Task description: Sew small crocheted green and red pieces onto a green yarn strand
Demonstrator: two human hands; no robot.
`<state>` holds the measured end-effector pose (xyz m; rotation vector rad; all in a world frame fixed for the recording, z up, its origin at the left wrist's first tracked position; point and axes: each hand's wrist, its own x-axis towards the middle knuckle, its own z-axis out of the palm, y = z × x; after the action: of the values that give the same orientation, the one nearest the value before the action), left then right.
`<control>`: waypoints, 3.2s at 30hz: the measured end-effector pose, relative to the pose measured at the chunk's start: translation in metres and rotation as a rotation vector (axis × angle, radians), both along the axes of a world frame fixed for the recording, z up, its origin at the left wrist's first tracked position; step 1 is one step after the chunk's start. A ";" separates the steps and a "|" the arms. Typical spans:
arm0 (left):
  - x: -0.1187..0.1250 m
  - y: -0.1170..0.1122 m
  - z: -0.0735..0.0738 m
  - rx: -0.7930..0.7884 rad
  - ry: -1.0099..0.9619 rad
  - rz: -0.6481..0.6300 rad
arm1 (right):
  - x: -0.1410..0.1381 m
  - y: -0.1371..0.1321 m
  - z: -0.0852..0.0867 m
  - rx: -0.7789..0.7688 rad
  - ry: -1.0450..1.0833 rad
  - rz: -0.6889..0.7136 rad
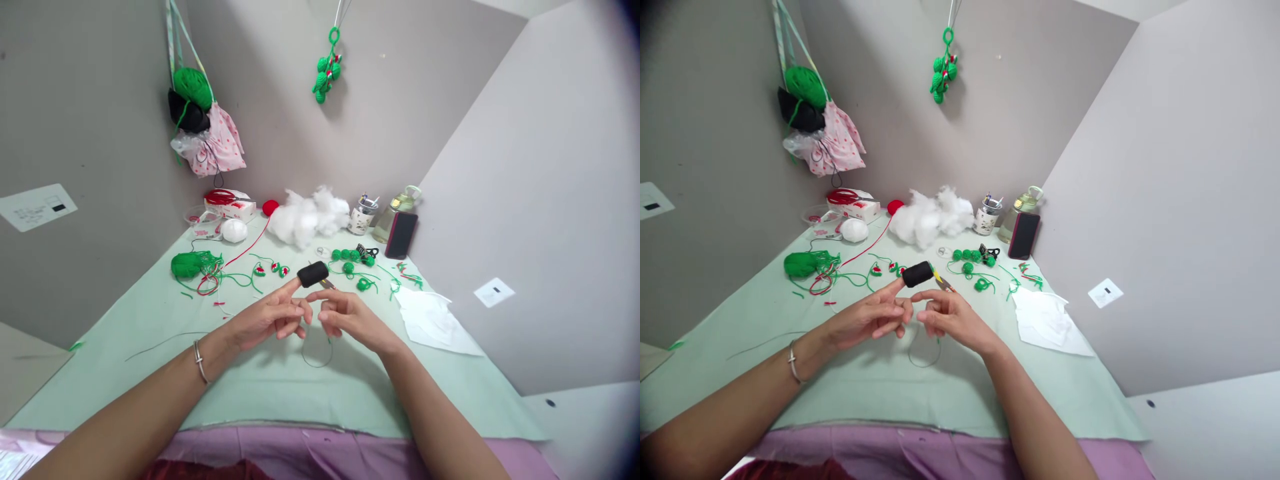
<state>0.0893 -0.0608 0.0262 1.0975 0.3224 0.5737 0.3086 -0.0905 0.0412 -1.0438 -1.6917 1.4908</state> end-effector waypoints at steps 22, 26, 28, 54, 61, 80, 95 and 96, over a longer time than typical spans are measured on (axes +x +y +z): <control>-0.006 0.014 -0.009 -0.219 -0.114 0.296 | 0.039 0.012 0.005 0.211 0.415 -0.551; -0.003 0.011 -0.008 -0.083 -0.018 0.297 | 0.040 0.012 0.009 0.268 0.442 -0.542; -0.003 0.010 -0.009 -0.027 0.043 0.282 | 0.040 0.010 0.011 0.279 0.446 -0.499; 0.007 0.004 -0.025 0.056 0.195 0.178 | -0.011 -0.008 -0.008 0.538 -0.489 -0.046; 0.007 0.007 -0.024 0.090 0.215 0.217 | -0.014 -0.010 -0.009 0.482 -0.463 -0.048; 0.008 0.009 -0.026 0.000 0.139 0.291 | -0.021 -0.009 -0.010 0.546 -0.375 -0.156; 0.006 0.008 -0.015 0.245 0.201 0.585 | -0.022 -0.007 -0.017 0.434 -0.379 -0.338; 0.006 0.007 -0.015 0.335 0.205 0.613 | -0.021 -0.006 -0.018 0.428 -0.408 -0.381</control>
<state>0.0948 -0.0537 0.0108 1.3885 0.7763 1.0888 0.2875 -0.0965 0.0229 -1.3880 -1.8381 0.6657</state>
